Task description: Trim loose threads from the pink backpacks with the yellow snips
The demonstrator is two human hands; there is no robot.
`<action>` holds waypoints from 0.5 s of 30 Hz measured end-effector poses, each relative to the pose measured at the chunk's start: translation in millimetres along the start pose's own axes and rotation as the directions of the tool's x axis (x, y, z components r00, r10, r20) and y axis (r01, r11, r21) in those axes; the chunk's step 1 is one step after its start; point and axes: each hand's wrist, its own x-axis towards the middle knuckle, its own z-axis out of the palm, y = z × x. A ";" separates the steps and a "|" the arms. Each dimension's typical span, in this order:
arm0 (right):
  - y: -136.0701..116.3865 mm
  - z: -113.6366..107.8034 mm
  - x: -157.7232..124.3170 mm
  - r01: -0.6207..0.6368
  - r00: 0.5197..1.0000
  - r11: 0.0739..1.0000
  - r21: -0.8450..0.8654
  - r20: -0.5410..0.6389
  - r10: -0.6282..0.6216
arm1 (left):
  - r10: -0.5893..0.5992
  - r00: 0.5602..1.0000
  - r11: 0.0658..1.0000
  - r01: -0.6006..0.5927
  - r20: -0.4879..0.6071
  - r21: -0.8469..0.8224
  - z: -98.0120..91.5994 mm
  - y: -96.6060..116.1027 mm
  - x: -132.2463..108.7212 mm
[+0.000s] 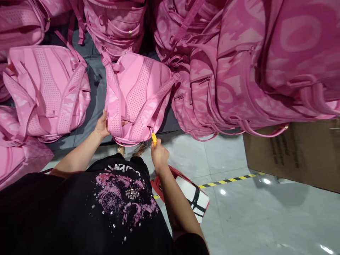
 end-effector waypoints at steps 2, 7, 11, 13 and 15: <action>-0.1 -3.0 1.2 0.007 1.000 1.000 0.005 0.009 -0.007 | 0.040 0.998 0.999 -0.040 -0.041 0.005 0.2 -1.8 -0.1; 2.9 -12.5 -9.2 -0.034 0.998 0.999 0.035 0.047 0.032 | -0.005 0.987 0.999 0.011 -0.162 0.036 -0.2 -3.1 4.6; 2.6 -12.7 -19.1 -0.028 0.999 0.997 0.078 0.029 0.025 | -0.001 0.986 0.999 0.007 -0.166 0.033 2.9 -3.1 5.1; 1.8 -10.3 -21.9 -0.038 0.999 0.995 0.091 0.020 0.037 | -0.001 0.989 1.000 0.005 -0.147 0.023 2.9 -3.8 5.7; 3.3 -8.0 -27.3 -0.066 0.998 0.993 0.097 0.026 0.064 | 0.008 0.994 1.000 -0.008 -0.108 0.004 1.8 -4.9 7.6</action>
